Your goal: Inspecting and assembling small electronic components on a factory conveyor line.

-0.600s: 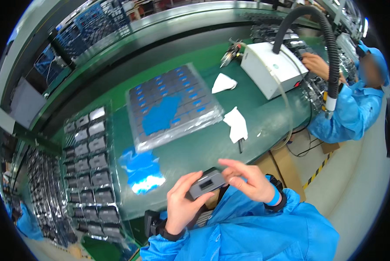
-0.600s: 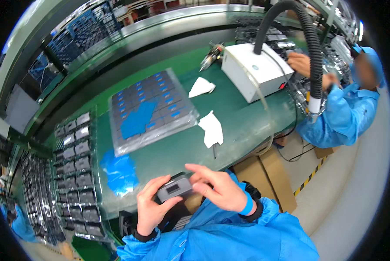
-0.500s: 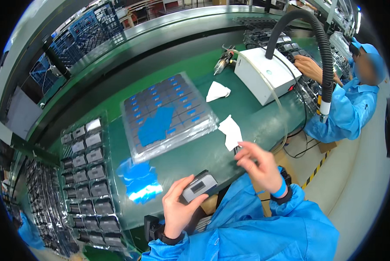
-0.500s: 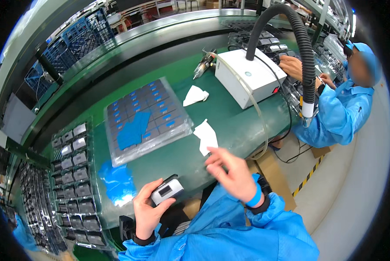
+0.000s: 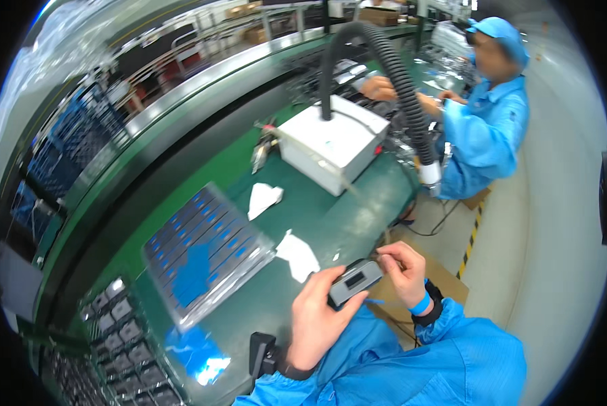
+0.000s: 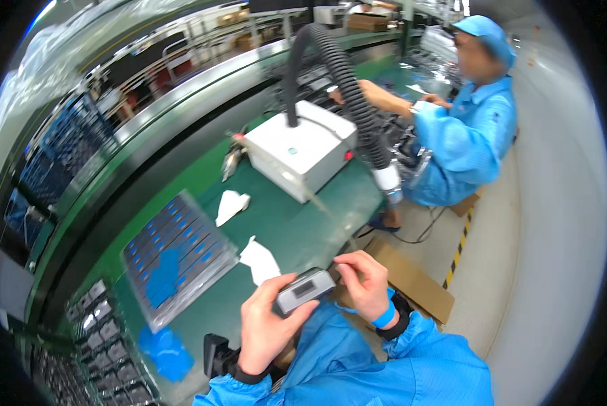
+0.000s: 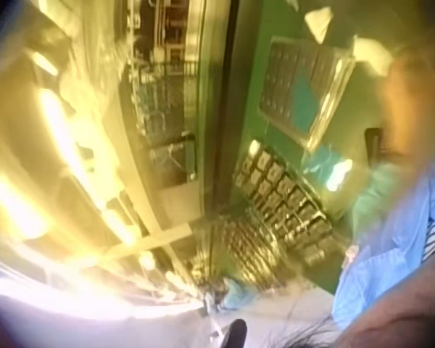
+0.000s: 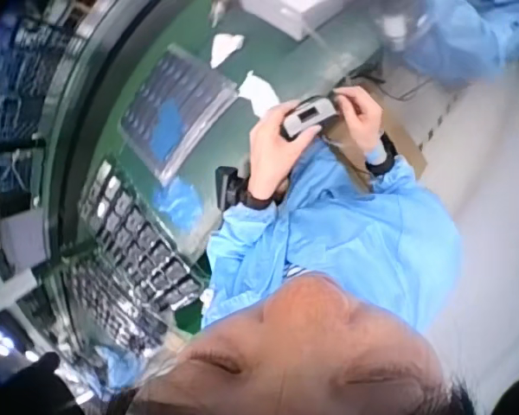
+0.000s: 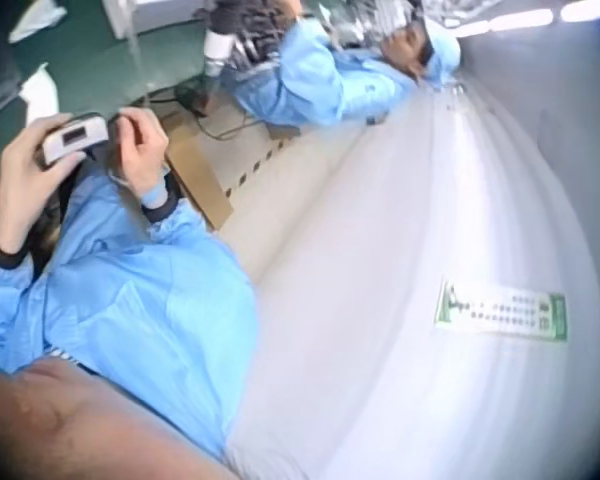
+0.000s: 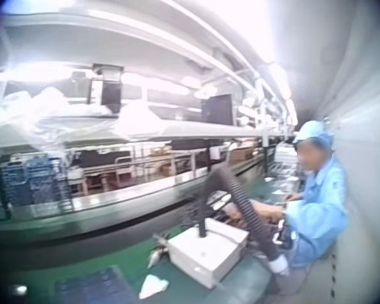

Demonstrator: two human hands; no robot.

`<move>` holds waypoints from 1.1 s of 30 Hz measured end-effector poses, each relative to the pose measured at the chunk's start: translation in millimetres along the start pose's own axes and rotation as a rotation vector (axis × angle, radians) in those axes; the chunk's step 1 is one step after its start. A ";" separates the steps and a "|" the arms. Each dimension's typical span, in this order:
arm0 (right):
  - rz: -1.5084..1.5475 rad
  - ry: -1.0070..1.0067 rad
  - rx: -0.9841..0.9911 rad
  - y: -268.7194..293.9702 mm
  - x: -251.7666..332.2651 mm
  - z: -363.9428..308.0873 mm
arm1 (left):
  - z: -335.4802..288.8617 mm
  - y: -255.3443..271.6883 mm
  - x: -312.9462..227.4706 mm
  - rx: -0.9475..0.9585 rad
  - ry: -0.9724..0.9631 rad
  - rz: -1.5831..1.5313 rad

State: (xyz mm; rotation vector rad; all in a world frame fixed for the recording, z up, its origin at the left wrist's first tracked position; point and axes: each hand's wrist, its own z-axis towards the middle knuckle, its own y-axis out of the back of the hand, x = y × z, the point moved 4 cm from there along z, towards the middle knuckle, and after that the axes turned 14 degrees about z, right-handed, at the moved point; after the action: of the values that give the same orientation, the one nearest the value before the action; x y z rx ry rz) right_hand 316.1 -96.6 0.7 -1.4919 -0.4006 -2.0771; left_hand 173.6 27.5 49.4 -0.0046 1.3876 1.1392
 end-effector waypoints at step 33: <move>0.088 -0.093 -0.053 18.8 -0.2 -35.6 | 9.7 -5.8 -12.8 -0.053 -0.115 -0.125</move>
State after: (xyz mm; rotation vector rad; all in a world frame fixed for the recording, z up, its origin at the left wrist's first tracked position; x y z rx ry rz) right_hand 299.6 -130.7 -13.0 -1.6117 -0.3118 -1.9697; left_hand 187.3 22.5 58.2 -0.0615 1.2376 1.0557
